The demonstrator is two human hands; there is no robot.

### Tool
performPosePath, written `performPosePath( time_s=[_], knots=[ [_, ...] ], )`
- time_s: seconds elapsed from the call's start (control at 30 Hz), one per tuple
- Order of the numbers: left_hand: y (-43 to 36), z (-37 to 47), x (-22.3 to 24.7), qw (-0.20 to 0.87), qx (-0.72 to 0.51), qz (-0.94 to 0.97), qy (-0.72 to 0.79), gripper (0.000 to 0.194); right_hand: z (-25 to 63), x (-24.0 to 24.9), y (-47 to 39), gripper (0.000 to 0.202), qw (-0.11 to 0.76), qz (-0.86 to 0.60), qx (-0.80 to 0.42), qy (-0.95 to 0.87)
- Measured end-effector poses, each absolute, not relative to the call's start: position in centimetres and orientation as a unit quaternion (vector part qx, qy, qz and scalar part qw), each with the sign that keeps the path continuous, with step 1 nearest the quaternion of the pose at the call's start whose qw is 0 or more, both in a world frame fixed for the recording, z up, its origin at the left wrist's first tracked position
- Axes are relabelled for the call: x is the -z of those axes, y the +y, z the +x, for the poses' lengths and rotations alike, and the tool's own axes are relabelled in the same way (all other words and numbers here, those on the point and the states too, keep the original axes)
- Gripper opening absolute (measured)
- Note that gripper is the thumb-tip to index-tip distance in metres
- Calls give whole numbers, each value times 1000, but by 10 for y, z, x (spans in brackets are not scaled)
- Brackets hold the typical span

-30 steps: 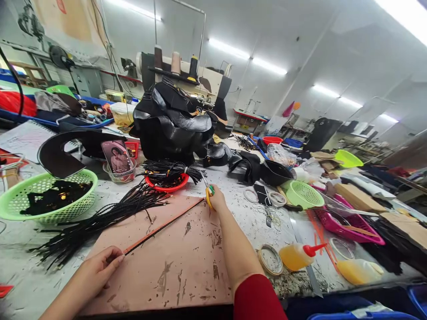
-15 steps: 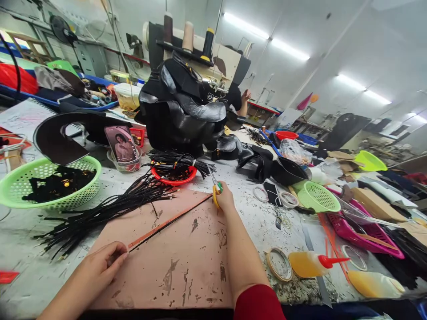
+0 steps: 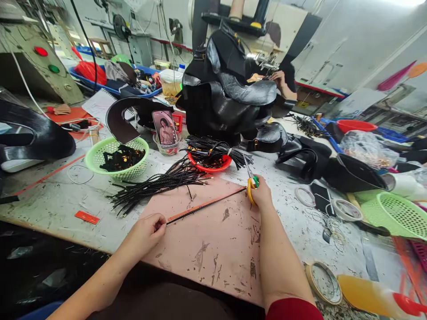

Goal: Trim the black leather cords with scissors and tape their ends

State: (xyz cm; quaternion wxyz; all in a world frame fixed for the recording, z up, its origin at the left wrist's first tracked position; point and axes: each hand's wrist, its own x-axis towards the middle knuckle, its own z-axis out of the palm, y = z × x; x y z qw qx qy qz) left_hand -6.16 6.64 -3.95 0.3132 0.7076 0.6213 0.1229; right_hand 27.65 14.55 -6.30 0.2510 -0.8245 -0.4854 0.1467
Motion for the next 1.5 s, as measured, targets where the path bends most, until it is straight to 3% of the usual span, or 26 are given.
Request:
performPosePath(
  time_s=[0.33, 0.47, 0.6, 0.77, 0.9, 1.03, 1.13, 1.23, 1.5],
  knots=[
    [67, -60, 45, 296, -133, 711, 624, 16, 276, 65, 147, 48, 255, -822, -149, -487],
    [67, -62, 44, 309, -156, 701, 623, 15, 282, 59, 142, 56, 249, -828, -148, -479],
    [66, -60, 41, 424, -229, 626, 612, 14, 296, 52, 123, 55, 215, -852, -132, -458],
    [62, -38, 35, 596, -245, 478, 597, 23, 303, 44, 94, 29, 193, -863, -103, -455],
    [51, -23, 28, 624, -298, 442, 572, 23, 312, 33, 51, 14, 199, -883, -74, -418],
    [42, -15, 23, 645, -302, 427, 557, 23, 333, 39, -9, 25, 217, -913, -93, -332],
    [36, -7, 20, 655, -313, 417, 547, 24, 345, 51, -37, 27, 274, -910, -126, -286],
    [32, 4, 15, 667, -326, 414, 526, 23, 344, 53, -46, 16, 377, -869, -168, -273],
    [19, 32, -3, 696, -351, 415, 469, 21, 270, 23, -32, 23, 646, -597, -378, -289]
  ],
)
